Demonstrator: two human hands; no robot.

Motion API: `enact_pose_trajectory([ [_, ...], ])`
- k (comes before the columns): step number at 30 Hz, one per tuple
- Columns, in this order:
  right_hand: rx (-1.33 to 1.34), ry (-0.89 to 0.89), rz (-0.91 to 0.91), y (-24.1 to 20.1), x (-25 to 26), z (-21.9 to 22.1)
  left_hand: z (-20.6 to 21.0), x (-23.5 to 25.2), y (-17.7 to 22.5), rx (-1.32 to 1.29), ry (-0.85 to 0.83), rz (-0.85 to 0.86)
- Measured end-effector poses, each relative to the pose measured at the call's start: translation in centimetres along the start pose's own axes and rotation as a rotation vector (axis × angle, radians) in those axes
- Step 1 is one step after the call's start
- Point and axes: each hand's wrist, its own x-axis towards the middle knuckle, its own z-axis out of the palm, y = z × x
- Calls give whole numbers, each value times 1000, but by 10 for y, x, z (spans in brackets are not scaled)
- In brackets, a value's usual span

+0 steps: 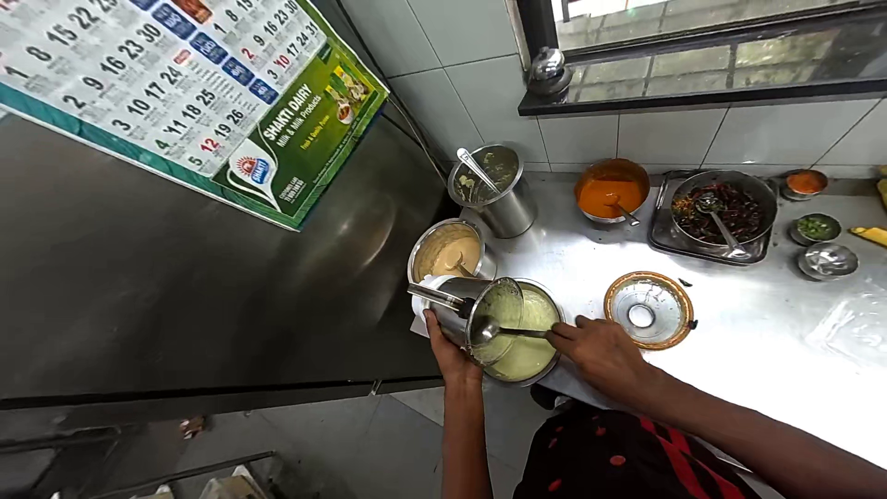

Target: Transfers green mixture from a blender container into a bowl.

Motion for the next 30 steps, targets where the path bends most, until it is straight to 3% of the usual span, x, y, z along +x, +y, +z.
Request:
enact_pose_trajectory([
  [4, -74, 45, -36, 19, -26, -35, -4, -7, -4, 12, -15, 11],
  [9, -157, 212, -104, 14, 17, -31, 4, -13, -5, 25, -42, 28],
  [12, -167, 161, -133, 2, 27, -6, 7, -17, -3, 23, -68, 43],
  [15, -170, 122, -142, -11, 3, 7, 6, -9, -1, -58, -82, 49],
  [20, -273, 97, -135, -16, -44, -19, -10, -2, -4, -63, -61, 28],
  [23, -268, 107, -97, -20, -26, -34, -9, -5, -5, -68, -50, 22],
  [27, -218, 146, -52, -37, 16, -6, -1, -8, -7, -63, -66, 44],
  [30, -239, 93, -106, -39, 6, 6, 2, -14, 0, -32, -59, 52],
])
